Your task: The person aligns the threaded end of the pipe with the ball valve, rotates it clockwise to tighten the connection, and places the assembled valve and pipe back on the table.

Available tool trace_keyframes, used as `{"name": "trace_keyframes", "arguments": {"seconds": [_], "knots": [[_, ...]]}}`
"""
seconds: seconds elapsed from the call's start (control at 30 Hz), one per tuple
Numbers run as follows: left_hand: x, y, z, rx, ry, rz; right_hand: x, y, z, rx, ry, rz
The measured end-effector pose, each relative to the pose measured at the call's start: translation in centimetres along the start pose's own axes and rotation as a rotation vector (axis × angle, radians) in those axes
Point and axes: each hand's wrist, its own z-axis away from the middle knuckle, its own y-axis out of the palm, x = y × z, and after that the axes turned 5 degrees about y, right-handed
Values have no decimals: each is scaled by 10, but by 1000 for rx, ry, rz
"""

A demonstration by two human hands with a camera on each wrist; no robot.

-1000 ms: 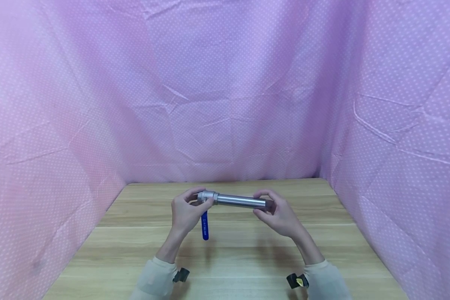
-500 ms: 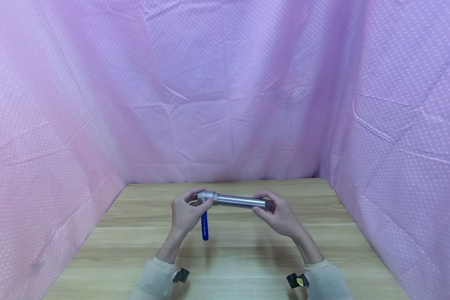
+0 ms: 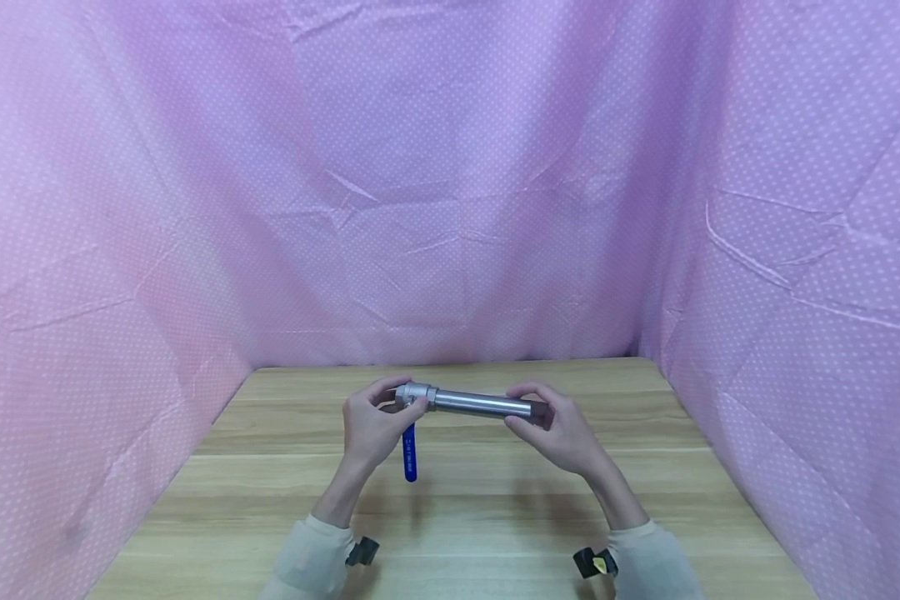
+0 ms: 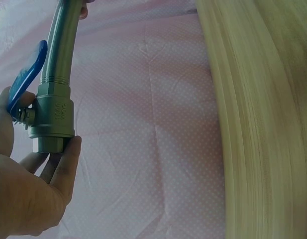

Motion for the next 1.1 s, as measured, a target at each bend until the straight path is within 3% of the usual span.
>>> {"name": "trace_keyframes", "arguments": {"seconds": [0.33,0.8,1.1], "knots": [[0,-1,0,1,10,0,0,1,-1,10,-49,-15],[1,-1,-1,5,0,-3,0,2,0,-42,9,70],[1,-1,-1,1,1,11,1,1,0,-30,29,28]]}}
